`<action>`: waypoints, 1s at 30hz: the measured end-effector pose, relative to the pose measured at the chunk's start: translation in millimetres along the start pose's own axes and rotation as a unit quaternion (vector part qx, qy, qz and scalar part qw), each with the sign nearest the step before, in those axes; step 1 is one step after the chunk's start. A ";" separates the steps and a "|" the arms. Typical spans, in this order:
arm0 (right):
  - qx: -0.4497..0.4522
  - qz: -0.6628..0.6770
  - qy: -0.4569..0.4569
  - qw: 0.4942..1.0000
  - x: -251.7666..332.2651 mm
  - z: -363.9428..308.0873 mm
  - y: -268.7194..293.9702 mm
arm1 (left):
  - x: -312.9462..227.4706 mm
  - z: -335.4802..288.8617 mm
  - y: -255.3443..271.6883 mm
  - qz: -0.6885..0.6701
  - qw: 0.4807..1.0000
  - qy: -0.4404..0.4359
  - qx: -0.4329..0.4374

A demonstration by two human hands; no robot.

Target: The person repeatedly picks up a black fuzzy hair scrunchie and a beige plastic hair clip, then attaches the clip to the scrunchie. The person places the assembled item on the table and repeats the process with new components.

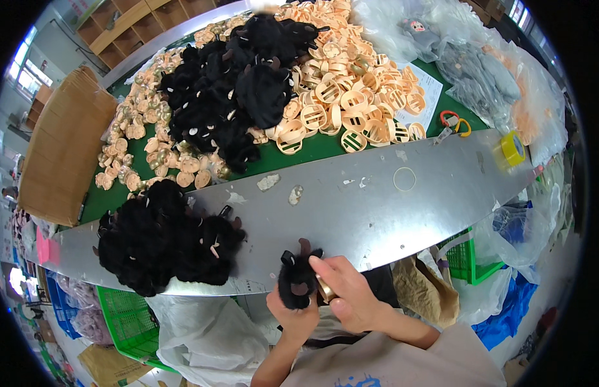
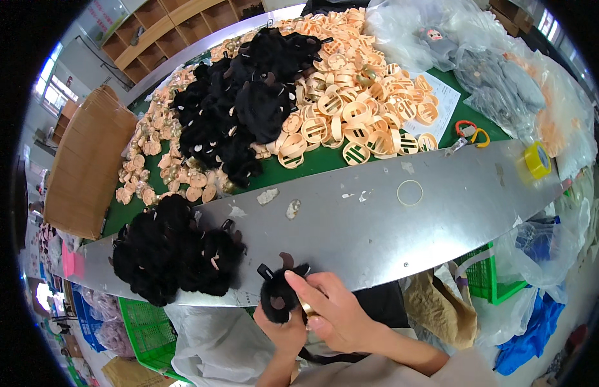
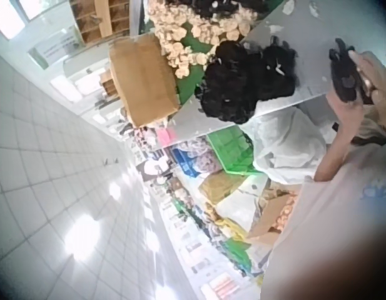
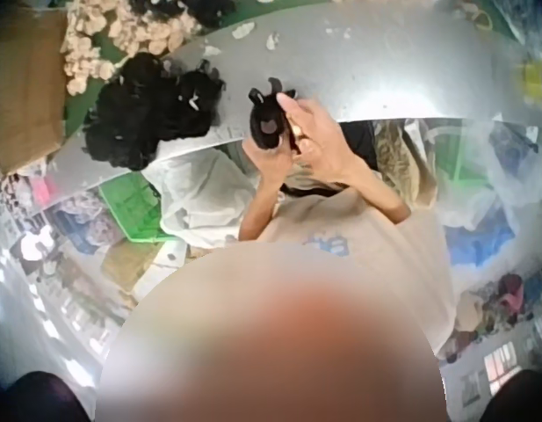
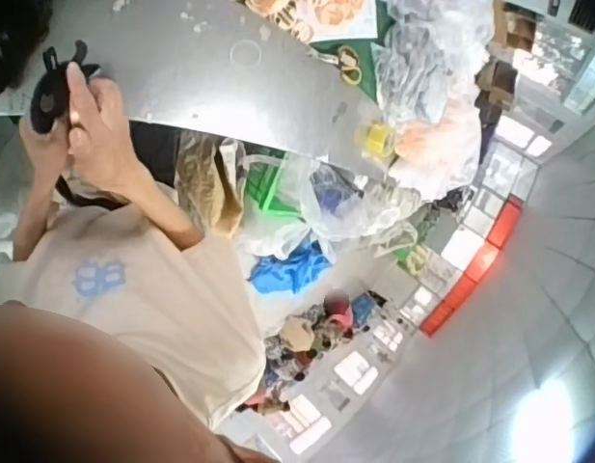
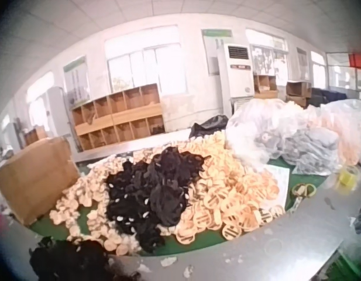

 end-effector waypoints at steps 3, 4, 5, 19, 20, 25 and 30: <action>-0.003 0.035 -0.030 0.999 -5.8 0.5 9.6 | -2.8 -4.0 -3.3 0.020 0.999 -0.025 0.026; -0.005 0.043 -0.041 0.998 -8.0 1.4 12.9 | 0.9 -4.8 -4.9 -0.004 0.999 -0.015 0.032; 0.001 0.026 -0.022 0.999 -8.4 1.1 14.4 | 5.9 -6.1 -7.2 -0.027 0.999 -0.004 0.039; -0.064 0.102 -0.076 0.990 -20.2 -0.3 32.2 | 17.5 -19.0 -13.0 -0.236 0.949 0.192 0.082; -0.056 0.132 -0.098 0.985 -23.7 -1.8 30.3 | 20.4 -21.3 -16.6 -0.282 0.929 0.219 0.103; -0.020 0.209 -0.144 0.967 -29.1 -1.3 21.9 | 38.2 -39.9 -25.7 -0.444 0.809 0.365 0.122; -0.004 0.282 -0.176 0.943 -34.9 0.7 19.4 | 46.7 -38.4 -28.4 -0.474 0.792 0.350 0.158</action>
Point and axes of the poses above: each hand's wrist, its own z-axis towards the middle knuckle, its own y-axis out of the back of the hand, x = y × z, the point moved 10 cm from there along z, towards the middle knuckle
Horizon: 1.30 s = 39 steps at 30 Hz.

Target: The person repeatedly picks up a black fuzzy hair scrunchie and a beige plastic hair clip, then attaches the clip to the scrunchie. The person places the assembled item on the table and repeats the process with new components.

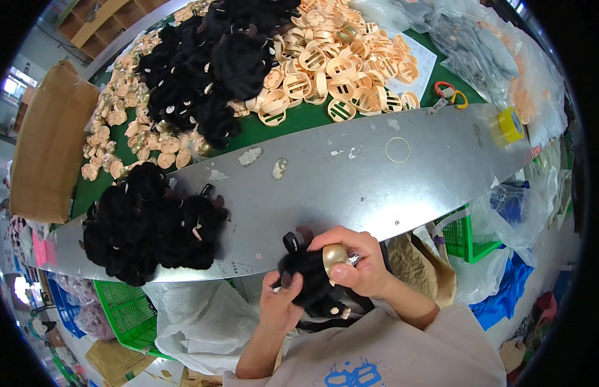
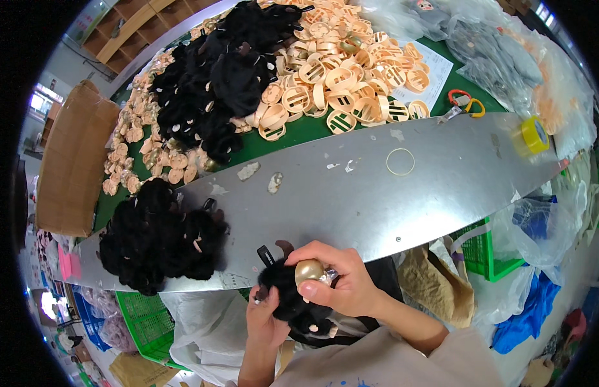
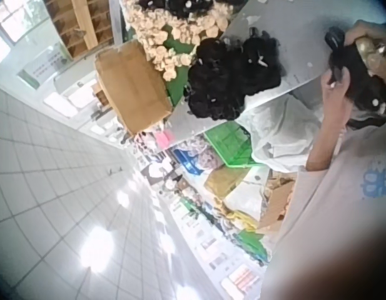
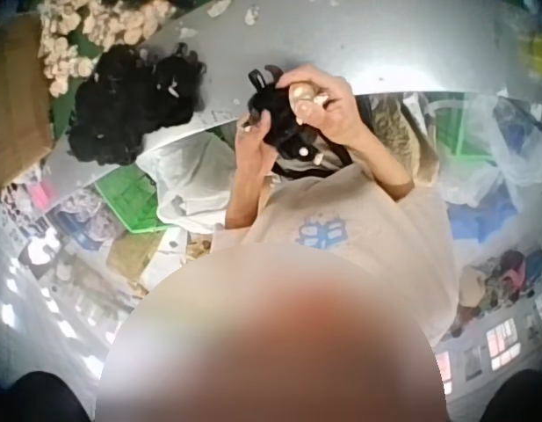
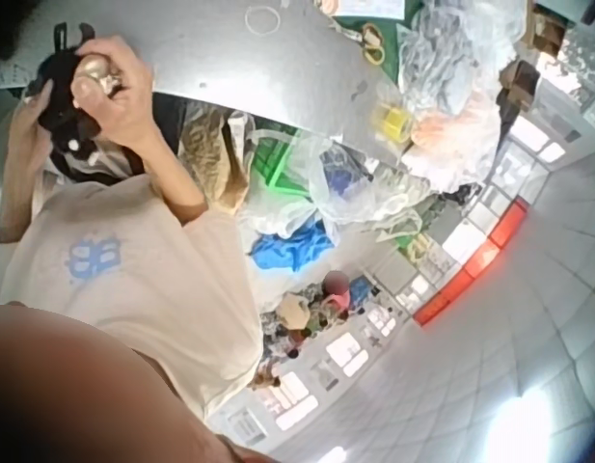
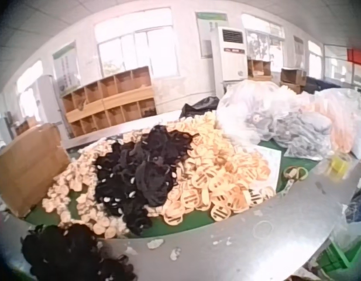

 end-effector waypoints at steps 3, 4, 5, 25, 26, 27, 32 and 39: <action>0.021 -0.031 -0.005 0.999 -9.5 3.9 -3.5 | -1.4 -0.1 -12.5 -0.007 0.999 0.000 0.046; 0.020 -0.050 0.002 0.999 -7.7 4.7 -3.2 | -1.3 -0.6 -18.3 -0.009 0.998 -0.001 0.064; 0.025 -0.065 0.011 0.998 -6.2 7.5 -5.3 | 0.9 -1.4 -15.2 -0.022 0.998 0.009 0.063; 0.041 -0.151 0.075 0.985 -9.0 38.6 -49.3 | -34.6 -23.6 -0.7 0.241 0.960 -0.039 0.139; 0.037 -0.161 0.083 0.983 -8.6 38.4 -50.8 | -39.9 -23.6 2.5 0.267 0.957 -0.047 0.104; 0.032 -0.171 0.090 0.981 -8.1 38.1 -52.5 | -43.9 -24.5 3.3 0.292 0.952 -0.055 0.069; -0.015 -0.173 0.137 0.975 -7.8 27.7 -44.4 | -73.9 -27.3 -10.6 0.315 0.932 -0.180 0.007; -0.039 -0.208 0.192 0.958 7.3 21.6 -46.2 | -91.9 -35.3 -24.7 0.434 0.852 -0.278 -0.089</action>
Point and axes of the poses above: each hand's wrist, its own z-axis towards the middle knuckle, its own y-axis out of the back of the hand, x = y × z, the point moved 10 cm from there along z, towards the middle knuckle
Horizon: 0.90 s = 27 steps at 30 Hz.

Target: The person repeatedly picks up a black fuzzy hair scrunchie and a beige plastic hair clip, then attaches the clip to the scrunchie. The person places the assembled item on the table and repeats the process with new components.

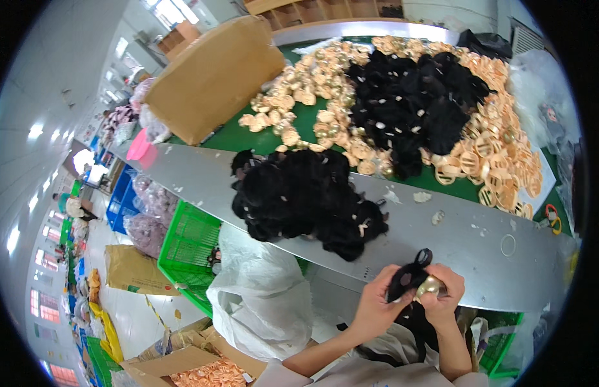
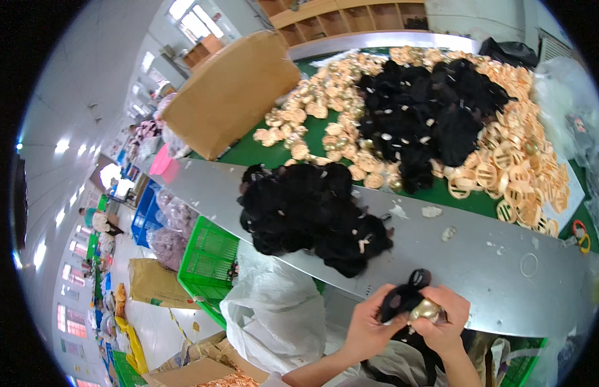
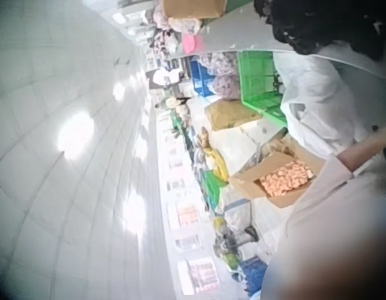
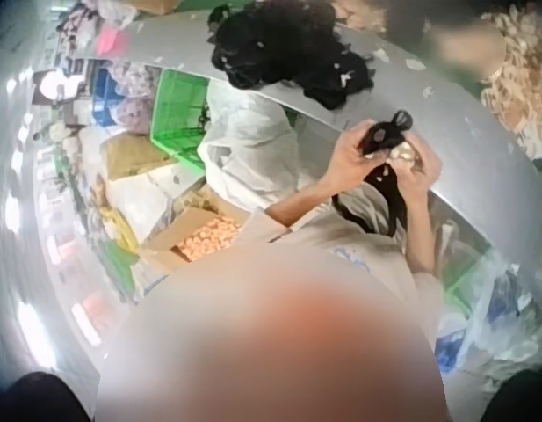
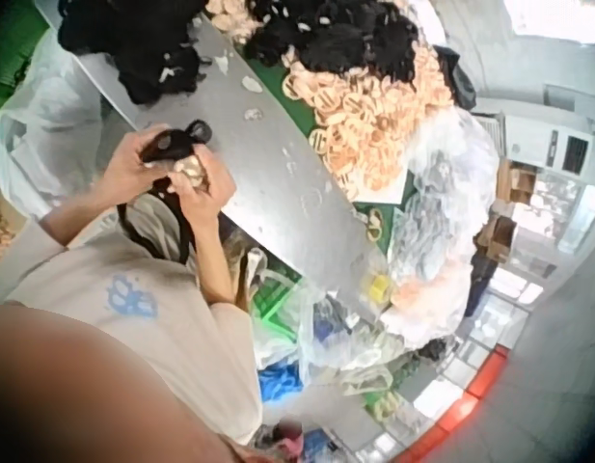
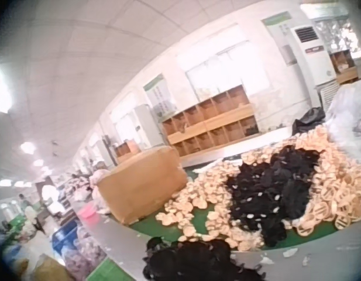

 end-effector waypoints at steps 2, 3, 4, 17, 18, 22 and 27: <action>-0.017 0.011 -0.031 0.999 -2.3 2.8 5.7 | 3.3 2.2 -3.4 -0.083 0.996 0.039 -0.002; -0.015 0.002 -0.049 0.999 -5.7 4.1 6.3 | 8.3 0.2 -5.3 -0.143 0.986 0.084 -0.001; -0.004 0.013 -0.060 0.998 -7.2 6.0 4.1 | 15.7 -2.8 -4.0 -0.161 0.982 0.102 -0.005; 0.039 0.100 -0.103 0.989 -19.8 4.7 -0.5 | 37.5 -8.4 -18.8 -0.333 0.920 0.203 0.034; 0.039 0.096 -0.103 0.989 -20.8 4.1 -0.8 | 37.1 -7.7 -17.7 -0.309 0.930 0.197 0.034; 0.038 0.120 -0.097 0.987 -21.4 1.1 1.0 | 23.4 -1.2 -10.1 -0.107 0.986 0.122 0.020; 0.025 0.075 -0.036 0.996 -13.3 1.9 6.5 | 25.4 -0.9 -14.4 -0.103 0.990 0.095 -0.002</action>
Point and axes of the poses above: each hand's wrist, its own z-axis towards the middle knuckle, its own y-axis out of the back of the hand, x = y × z, the point moved 10 cm from there along z, towards the middle knuckle
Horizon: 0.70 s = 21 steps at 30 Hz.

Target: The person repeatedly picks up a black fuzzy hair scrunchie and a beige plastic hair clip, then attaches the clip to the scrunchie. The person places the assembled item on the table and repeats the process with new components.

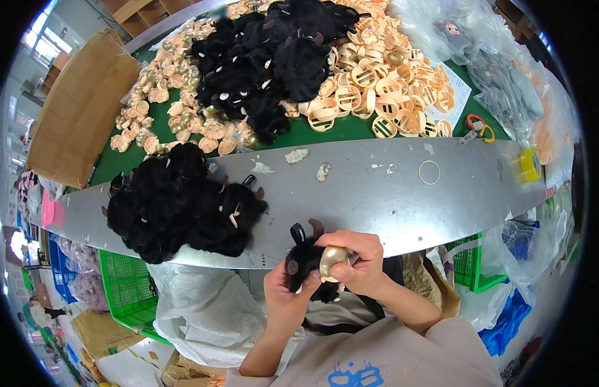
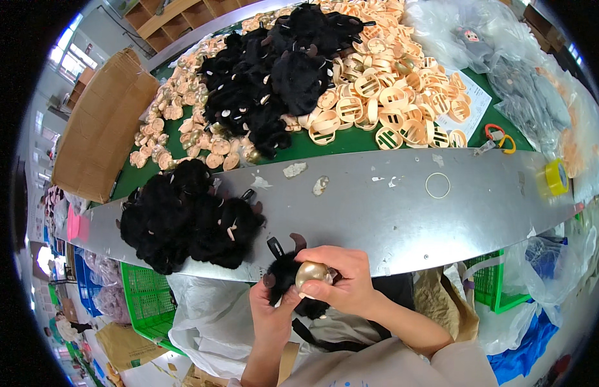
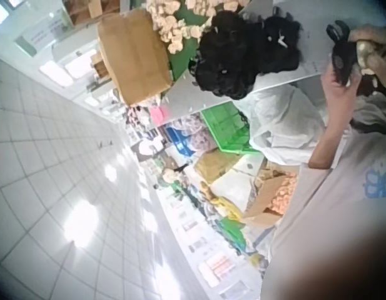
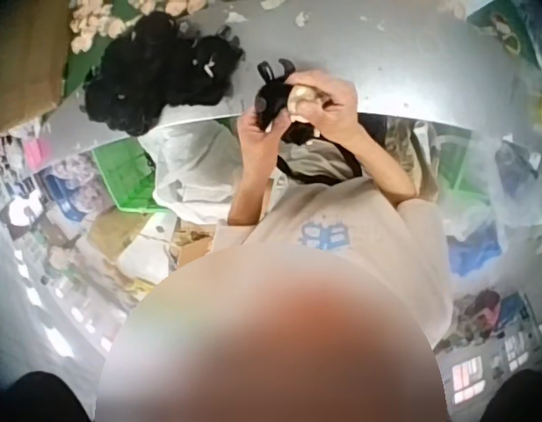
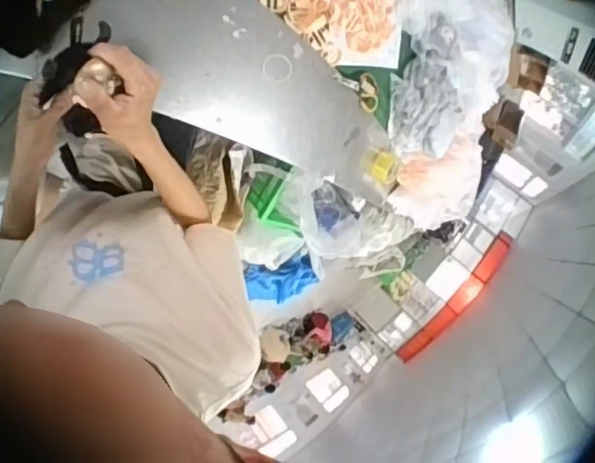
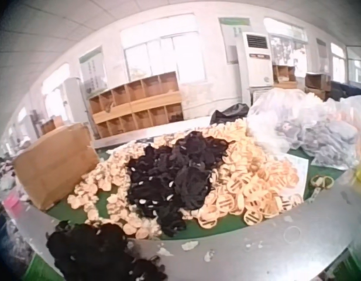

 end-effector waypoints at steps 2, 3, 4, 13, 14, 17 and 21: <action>0.001 -0.019 0.004 1.000 2.4 1.9 2.2 | 4.2 0.0 -1.9 -0.047 0.999 0.013 -0.004; 0.001 -0.028 0.006 1.000 3.6 2.3 2.8 | 6.8 0.2 -3.1 -0.077 0.997 0.027 -0.006; -0.003 -0.038 0.007 0.999 3.9 2.0 3.9 | 9.4 0.2 -4.3 -0.108 0.993 0.041 -0.008; -0.036 -0.185 0.073 0.979 22.4 4.4 6.3 | 2.3 -3.5 9.1 0.008 0.997 -0.032 -0.071; -0.037 -0.216 0.100 0.971 25.4 3.7 5.6 | -1.7 -4.0 9.9 0.042 0.995 -0.055 -0.074; -0.056 -0.292 0.177 0.938 32.1 0.4 3.1 | -11.9 -6.1 11.2 0.121 0.983 -0.106 -0.086; -0.077 -0.362 0.222 0.902 40.5 -3.8 -0.6 | -13.8 -7.9 9.0 0.148 0.977 -0.112 -0.107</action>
Point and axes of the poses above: each hand's wrist, its own z-axis towards the middle knuckle, its own y-axis out of the back of the hand, x = y × z, the point moved 10 cm from there along z, towards the middle knuckle
